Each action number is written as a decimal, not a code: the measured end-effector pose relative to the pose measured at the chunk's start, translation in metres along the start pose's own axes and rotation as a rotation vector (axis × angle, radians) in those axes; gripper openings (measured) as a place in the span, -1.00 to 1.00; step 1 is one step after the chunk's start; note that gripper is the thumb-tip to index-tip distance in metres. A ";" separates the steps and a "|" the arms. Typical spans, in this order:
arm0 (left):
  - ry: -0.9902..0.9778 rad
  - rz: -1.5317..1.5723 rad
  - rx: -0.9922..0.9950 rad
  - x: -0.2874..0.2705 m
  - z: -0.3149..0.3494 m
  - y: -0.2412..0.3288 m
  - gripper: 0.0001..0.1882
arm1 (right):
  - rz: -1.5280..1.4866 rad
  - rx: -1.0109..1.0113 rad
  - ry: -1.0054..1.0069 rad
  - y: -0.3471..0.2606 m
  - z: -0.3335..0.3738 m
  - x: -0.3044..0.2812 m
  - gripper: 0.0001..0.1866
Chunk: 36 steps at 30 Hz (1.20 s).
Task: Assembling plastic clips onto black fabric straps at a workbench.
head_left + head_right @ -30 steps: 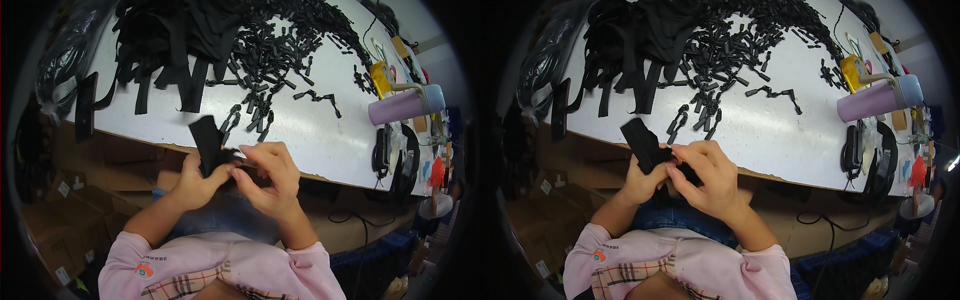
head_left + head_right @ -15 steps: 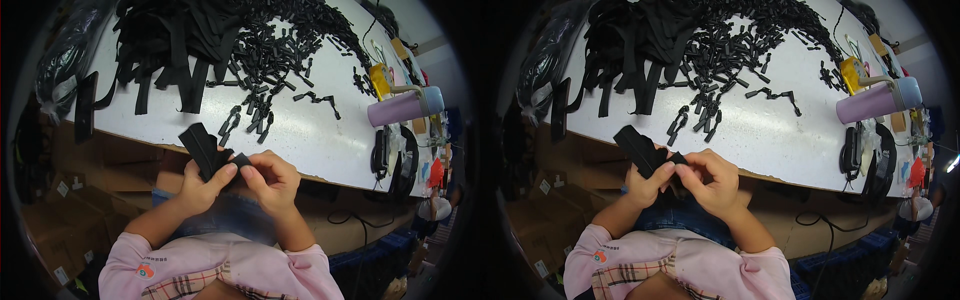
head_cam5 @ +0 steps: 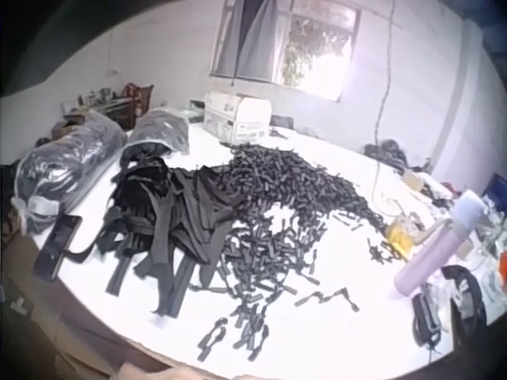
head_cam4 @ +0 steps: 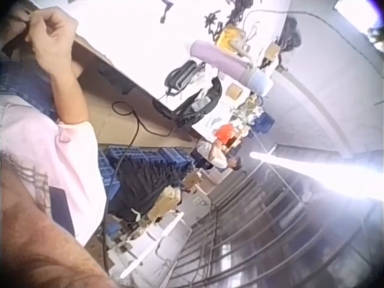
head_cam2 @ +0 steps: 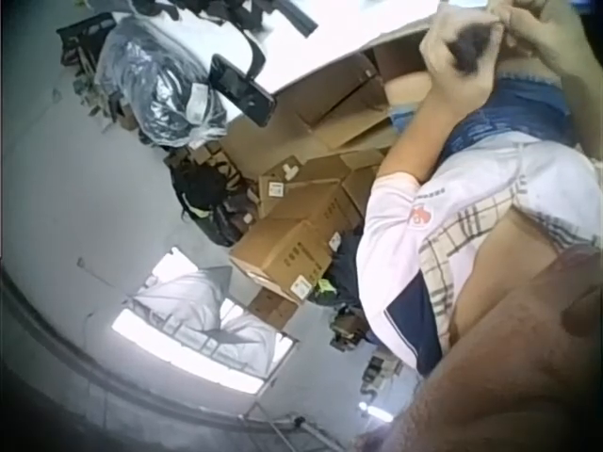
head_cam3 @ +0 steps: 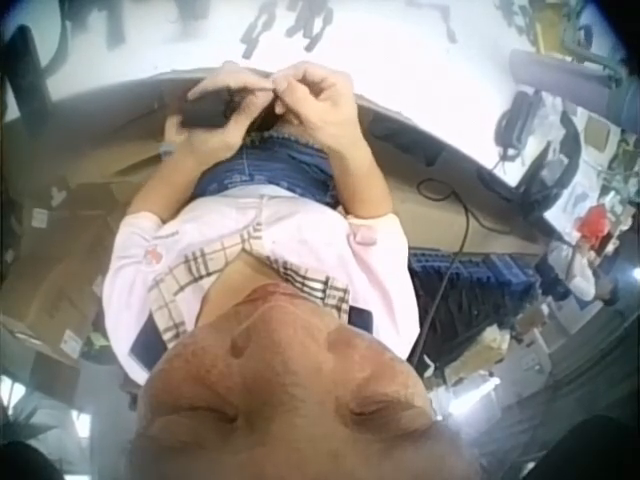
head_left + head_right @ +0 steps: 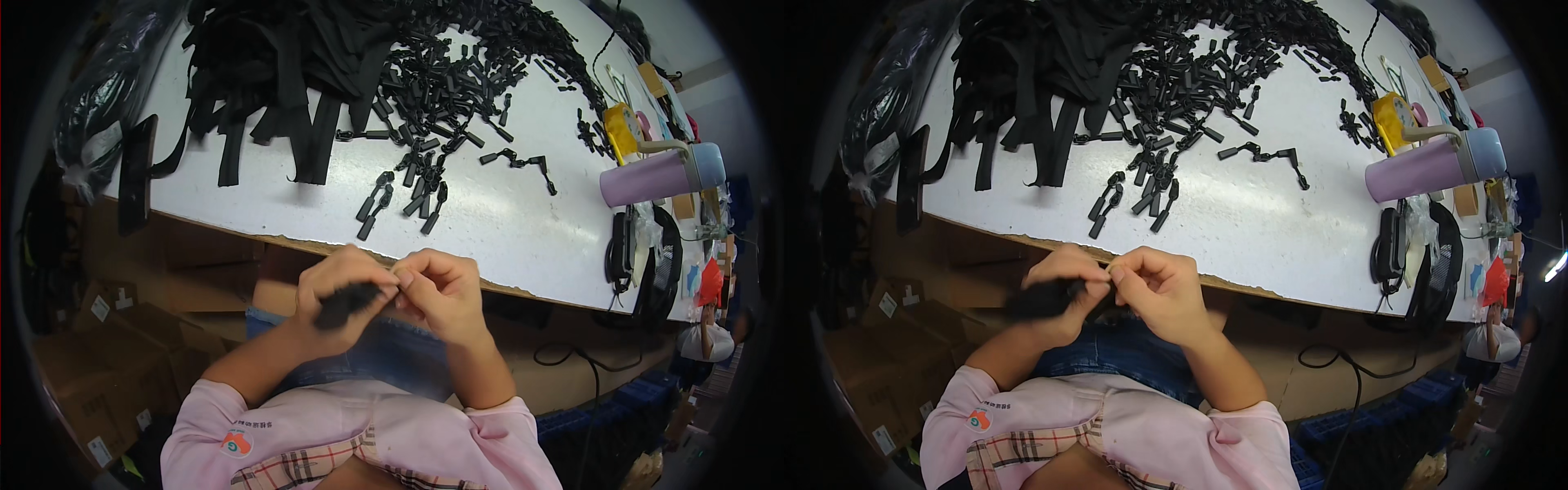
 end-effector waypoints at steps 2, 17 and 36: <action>0.190 0.153 -0.242 -0.003 0.014 -0.023 -0.86 | 0.378 -0.272 0.272 -0.032 0.001 -0.007 -0.92; 0.129 0.276 -0.323 0.000 0.010 -0.028 -0.88 | 0.326 -0.343 -0.023 -0.036 0.007 0.000 -0.89; -0.005 0.279 -0.343 0.005 0.010 -0.028 -0.90 | 0.270 -0.101 -0.128 -0.024 -0.004 -0.001 -0.90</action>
Point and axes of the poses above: each hand's wrist, its own z-axis away from the middle knuckle, its own x-axis out of the palm, y = z × x, the point moved 8 cm from there along -z, towards the middle knuckle, and after that the axes turned 15 degrees about x, right-handed, at the moved point
